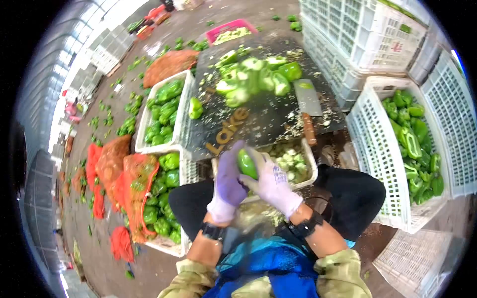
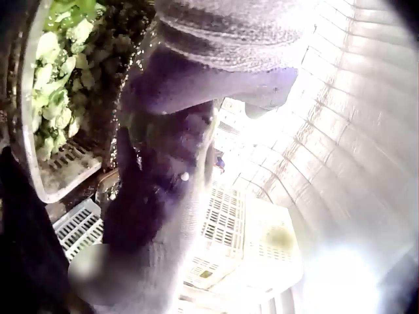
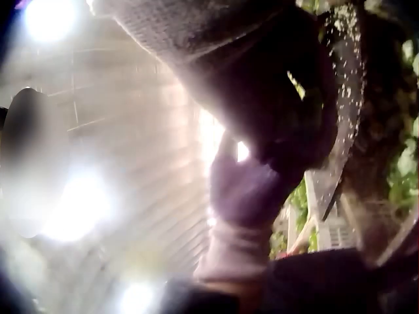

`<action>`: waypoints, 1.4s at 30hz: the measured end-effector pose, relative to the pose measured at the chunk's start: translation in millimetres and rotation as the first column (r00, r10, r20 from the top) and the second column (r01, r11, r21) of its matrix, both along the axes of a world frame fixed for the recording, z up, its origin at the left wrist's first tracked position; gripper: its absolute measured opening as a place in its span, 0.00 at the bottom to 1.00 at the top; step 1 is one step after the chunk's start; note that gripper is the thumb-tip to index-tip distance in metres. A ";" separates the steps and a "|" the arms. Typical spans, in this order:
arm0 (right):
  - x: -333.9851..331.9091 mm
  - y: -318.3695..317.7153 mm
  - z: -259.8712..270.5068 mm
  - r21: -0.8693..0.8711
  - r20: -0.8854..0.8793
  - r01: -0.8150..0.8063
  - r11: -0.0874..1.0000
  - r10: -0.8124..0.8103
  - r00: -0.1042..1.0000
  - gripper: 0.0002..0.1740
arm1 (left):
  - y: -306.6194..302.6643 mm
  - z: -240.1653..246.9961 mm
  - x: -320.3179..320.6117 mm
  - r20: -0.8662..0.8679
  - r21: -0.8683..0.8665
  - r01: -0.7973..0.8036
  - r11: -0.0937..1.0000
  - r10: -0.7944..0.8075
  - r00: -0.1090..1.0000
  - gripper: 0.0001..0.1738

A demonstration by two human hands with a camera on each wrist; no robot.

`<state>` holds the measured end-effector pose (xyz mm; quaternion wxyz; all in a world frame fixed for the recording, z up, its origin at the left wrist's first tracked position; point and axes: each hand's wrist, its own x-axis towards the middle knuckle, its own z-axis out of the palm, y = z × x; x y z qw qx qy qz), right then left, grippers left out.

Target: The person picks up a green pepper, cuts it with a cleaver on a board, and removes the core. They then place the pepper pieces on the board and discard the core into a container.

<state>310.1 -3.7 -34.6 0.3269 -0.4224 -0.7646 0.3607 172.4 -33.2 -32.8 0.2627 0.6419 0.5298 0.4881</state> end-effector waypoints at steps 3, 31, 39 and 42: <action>15.7 22.2 -11.1 -0.467 -0.363 -0.047 0.883 -0.143 0.921 0.36 | 4.2 -1.0 -18.0 0.132 -0.254 0.084 0.963 -0.052 0.990 0.31; -3.4 299.3 -75.9 0.321 0.779 0.103 0.941 -0.324 0.537 0.26 | 80.6 -35.0 -116.4 0.903 -0.422 0.293 0.858 0.367 0.224 0.23; -26.2 146.6 11.5 -0.534 0.447 0.215 0.818 0.057 0.893 0.40 | 67.9 -53.5 -88.0 0.937 -0.345 0.583 0.736 0.238 0.254 0.27; -34.5 76.2 -8.4 -0.439 0.072 -0.245 0.864 0.306 0.949 0.37 | 55.6 -42.3 -55.5 0.905 -0.393 0.656 0.645 0.397 0.152 0.32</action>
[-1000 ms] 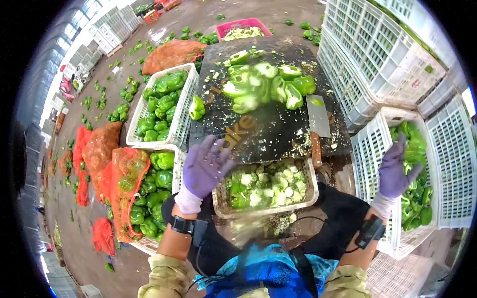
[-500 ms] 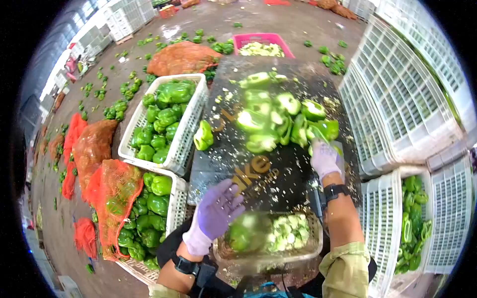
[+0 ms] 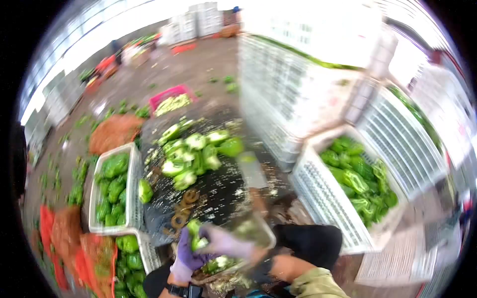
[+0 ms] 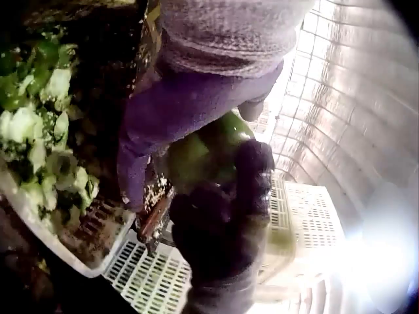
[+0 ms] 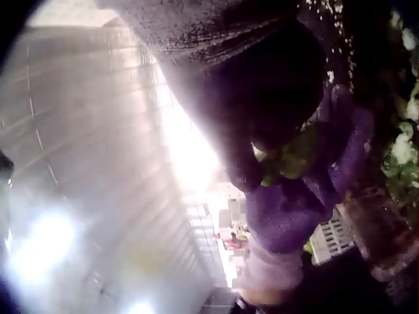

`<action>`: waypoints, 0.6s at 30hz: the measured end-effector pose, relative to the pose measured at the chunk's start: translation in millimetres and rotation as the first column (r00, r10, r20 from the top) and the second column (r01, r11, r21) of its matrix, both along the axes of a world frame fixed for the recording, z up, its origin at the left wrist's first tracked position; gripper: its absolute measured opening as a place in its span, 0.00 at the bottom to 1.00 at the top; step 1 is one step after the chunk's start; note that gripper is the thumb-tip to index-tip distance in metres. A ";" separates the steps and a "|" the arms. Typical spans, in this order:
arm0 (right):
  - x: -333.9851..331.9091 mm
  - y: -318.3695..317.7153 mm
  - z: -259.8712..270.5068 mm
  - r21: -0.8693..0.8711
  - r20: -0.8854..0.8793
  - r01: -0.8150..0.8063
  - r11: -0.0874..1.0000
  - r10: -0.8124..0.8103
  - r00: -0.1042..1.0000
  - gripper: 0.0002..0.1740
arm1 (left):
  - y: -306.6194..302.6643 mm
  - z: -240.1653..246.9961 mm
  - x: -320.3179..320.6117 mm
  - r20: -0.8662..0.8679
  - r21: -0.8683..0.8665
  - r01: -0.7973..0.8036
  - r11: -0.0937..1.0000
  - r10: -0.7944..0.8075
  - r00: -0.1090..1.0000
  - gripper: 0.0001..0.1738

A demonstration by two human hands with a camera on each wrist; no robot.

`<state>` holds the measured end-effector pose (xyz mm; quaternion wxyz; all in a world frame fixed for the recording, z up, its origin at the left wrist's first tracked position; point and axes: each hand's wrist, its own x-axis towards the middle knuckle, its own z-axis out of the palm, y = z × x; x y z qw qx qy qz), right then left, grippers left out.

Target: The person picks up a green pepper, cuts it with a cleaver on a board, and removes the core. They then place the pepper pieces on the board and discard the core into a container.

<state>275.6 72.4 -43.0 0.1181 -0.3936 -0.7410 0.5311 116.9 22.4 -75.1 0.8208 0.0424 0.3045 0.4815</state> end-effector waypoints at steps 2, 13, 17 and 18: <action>-5.5 -30.0 -19.2 -0.035 -0.096 0.087 0.996 -0.091 0.991 0.32 | -13.8 -18.4 1.6 0.004 0.031 -0.010 0.999 0.010 1.000 0.30; 19.7 -68.6 6.7 0.100 -0.173 -0.068 0.993 0.084 0.981 0.20 | -53.6 -58.4 8.9 0.030 -0.032 -0.269 0.963 0.270 0.962 0.22; 12.7 -75.0 -6.7 0.293 -0.151 0.120 0.949 -0.078 0.985 0.20 | -65.4 -41.0 7.3 0.121 -0.016 -0.139 0.990 0.140 0.983 0.27; 10.2 -77.8 -13.9 0.391 -0.114 0.158 0.907 -0.123 0.986 0.21 | -68.1 -31.4 15.1 0.097 -0.018 -0.140 0.990 0.141 0.985 0.28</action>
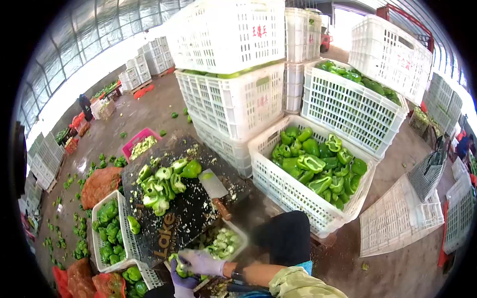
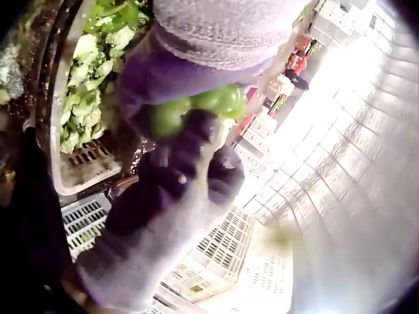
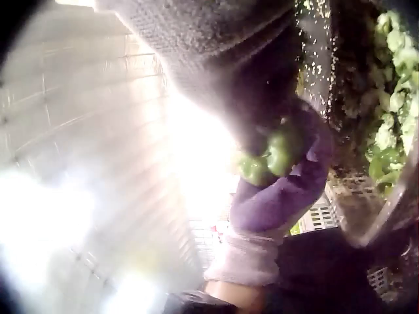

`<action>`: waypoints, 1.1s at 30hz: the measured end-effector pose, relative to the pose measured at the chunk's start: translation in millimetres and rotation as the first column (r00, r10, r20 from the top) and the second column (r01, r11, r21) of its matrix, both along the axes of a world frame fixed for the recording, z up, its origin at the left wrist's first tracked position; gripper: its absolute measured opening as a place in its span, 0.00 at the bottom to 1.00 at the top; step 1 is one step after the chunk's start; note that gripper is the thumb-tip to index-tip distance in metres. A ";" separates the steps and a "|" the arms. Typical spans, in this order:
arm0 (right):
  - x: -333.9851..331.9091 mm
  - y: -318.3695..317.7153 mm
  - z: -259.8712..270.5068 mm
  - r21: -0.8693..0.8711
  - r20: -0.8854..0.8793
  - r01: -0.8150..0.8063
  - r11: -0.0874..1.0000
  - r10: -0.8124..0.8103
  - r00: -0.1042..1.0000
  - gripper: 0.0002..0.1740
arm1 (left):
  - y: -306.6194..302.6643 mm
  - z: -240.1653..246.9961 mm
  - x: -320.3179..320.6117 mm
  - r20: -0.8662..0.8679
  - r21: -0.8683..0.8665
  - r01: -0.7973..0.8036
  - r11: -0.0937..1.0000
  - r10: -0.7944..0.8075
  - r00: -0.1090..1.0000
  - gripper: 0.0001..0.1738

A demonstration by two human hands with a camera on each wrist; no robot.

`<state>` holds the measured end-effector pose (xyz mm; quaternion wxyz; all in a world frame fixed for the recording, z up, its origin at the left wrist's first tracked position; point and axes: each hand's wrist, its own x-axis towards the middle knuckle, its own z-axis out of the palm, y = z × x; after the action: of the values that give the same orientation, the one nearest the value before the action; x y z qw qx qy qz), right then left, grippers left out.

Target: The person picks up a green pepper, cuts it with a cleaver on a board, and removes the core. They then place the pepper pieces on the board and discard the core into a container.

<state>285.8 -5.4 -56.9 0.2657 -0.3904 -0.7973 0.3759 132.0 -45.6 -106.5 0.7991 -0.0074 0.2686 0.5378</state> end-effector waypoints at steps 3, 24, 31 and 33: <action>10.6 5.4 26.0 -0.302 -0.102 0.252 0.919 -0.294 0.950 0.18 | 2.2 7.7 14.3 0.043 -0.025 0.017 1.000 -0.016 0.999 0.30; 17.5 10.4 38.2 -0.797 -0.427 -0.290 0.530 -0.155 0.891 0.14 | -12.1 81.8 29.1 -0.530 0.384 0.220 0.897 0.020 0.848 0.36; 43.6 6.6 33.1 -0.642 -0.427 -0.186 0.744 -0.145 0.893 0.30 | 1.6 56.7 17.1 -0.748 0.292 -0.105 0.951 0.295 0.594 0.34; 23.3 1.8 17.0 -0.555 -0.387 -0.091 0.827 -0.160 0.908 0.37 | 6.9 66.8 24.6 -0.781 0.325 -0.025 0.945 0.283 0.556 0.36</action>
<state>309.2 -3.6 -39.9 0.3102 -0.3762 -0.5684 0.6627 156.6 -38.8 -39.6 0.5253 0.3303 0.5278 0.5800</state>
